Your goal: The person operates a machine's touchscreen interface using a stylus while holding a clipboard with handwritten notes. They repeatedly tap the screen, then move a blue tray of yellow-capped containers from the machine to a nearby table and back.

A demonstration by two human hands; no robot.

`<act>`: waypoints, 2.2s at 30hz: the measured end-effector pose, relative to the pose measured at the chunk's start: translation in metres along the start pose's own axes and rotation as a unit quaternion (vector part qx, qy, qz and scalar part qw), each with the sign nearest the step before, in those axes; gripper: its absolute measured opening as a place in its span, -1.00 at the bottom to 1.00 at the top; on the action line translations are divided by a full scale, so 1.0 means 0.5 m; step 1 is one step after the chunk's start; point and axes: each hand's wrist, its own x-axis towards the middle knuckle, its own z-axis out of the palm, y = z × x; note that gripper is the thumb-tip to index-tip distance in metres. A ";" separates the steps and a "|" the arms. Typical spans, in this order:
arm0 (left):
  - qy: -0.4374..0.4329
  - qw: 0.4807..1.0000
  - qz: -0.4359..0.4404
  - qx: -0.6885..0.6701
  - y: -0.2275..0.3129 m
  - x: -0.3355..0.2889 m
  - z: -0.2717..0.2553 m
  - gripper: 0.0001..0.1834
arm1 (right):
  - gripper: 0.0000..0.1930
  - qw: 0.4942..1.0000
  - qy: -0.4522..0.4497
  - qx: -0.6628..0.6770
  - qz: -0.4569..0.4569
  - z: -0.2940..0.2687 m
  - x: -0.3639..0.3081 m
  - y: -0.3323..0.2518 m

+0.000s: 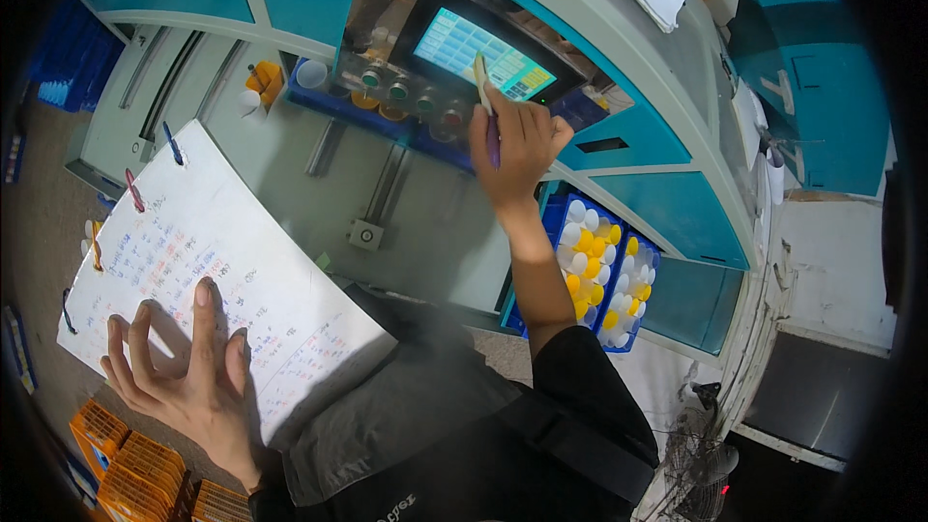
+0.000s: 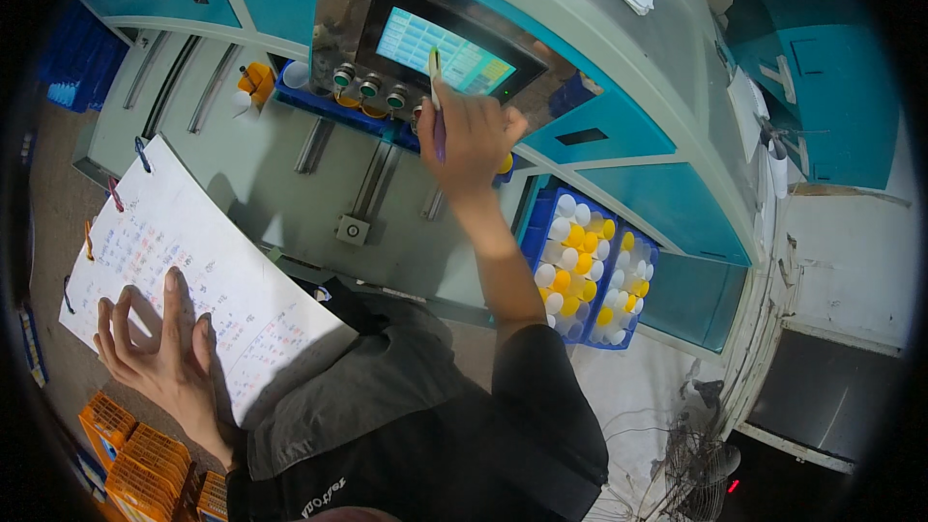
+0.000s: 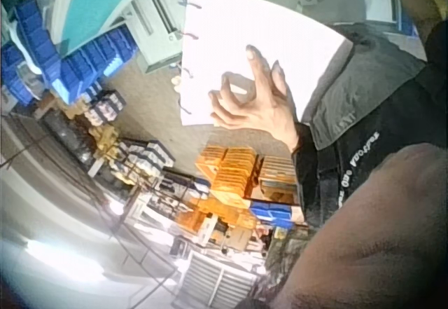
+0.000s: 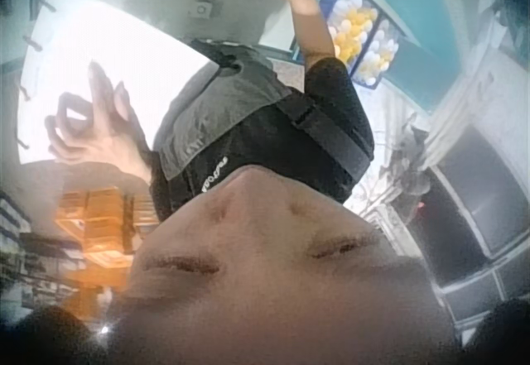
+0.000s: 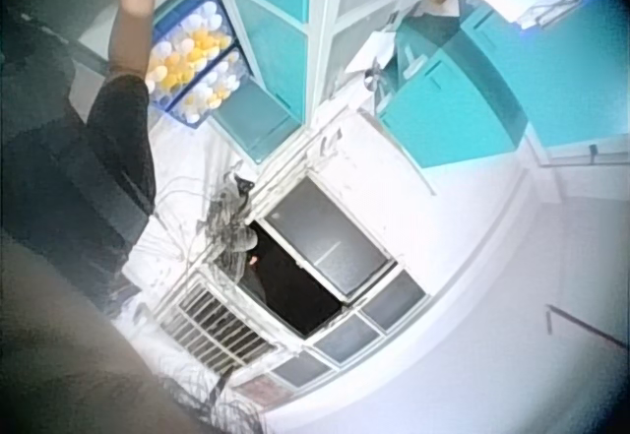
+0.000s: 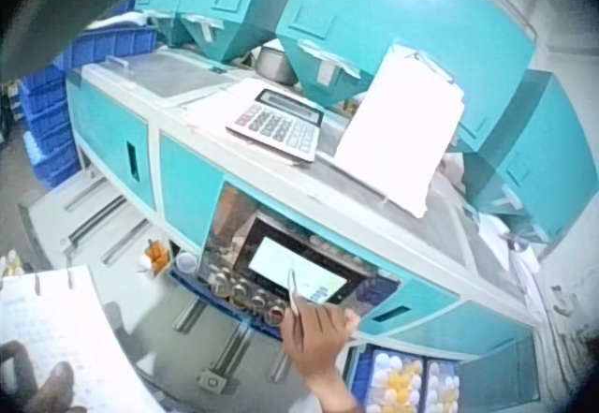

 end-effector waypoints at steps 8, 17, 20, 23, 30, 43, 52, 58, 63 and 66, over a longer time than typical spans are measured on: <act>0.005 1.000 0.003 0.006 -0.001 -0.001 0.004 -0.49 | -0.74 1.000 -0.019 -0.007 0.018 -0.004 -0.034 -0.004; 0.005 1.000 0.000 0.018 0.001 0.001 0.006 -0.48 | -0.77 0.999 -0.006 -0.002 0.045 -0.024 -0.029 -0.002; 0.001 1.000 -0.001 0.012 0.003 0.000 0.006 -0.48 | -0.76 0.998 -0.019 -0.019 0.064 -0.033 -0.035 0.006; 0.001 1.000 -0.003 0.006 0.004 0.001 0.005 -0.48 | -0.75 0.998 -0.020 -0.022 0.059 -0.045 -0.042 0.014; 0.002 1.000 0.004 -0.002 0.004 0.003 0.002 -0.49 | -0.71 0.997 0.022 -0.042 0.064 -0.053 -0.043 0.026; -0.012 1.000 -0.007 0.018 -0.002 -0.006 0.012 -0.45 | -0.74 1.000 0.009 -0.007 0.029 -0.052 -0.004 0.017; -0.019 1.000 -0.014 0.018 -0.001 -0.007 0.010 -0.44 | -0.74 0.999 -0.012 -0.011 0.037 -0.049 -0.021 0.022; -0.013 1.000 -0.008 0.019 -0.002 -0.005 0.013 -0.45 | -0.77 0.999 0.017 -0.018 0.047 -0.064 -0.015 0.028; -0.016 1.000 -0.007 0.022 0.000 -0.003 0.010 -0.45 | -0.76 0.999 -0.034 0.003 0.022 -0.054 -0.027 0.026; 0.007 1.000 0.003 -0.003 0.001 0.000 0.007 -0.50 | -0.74 0.999 -0.048 -0.004 0.020 -0.043 -0.035 0.022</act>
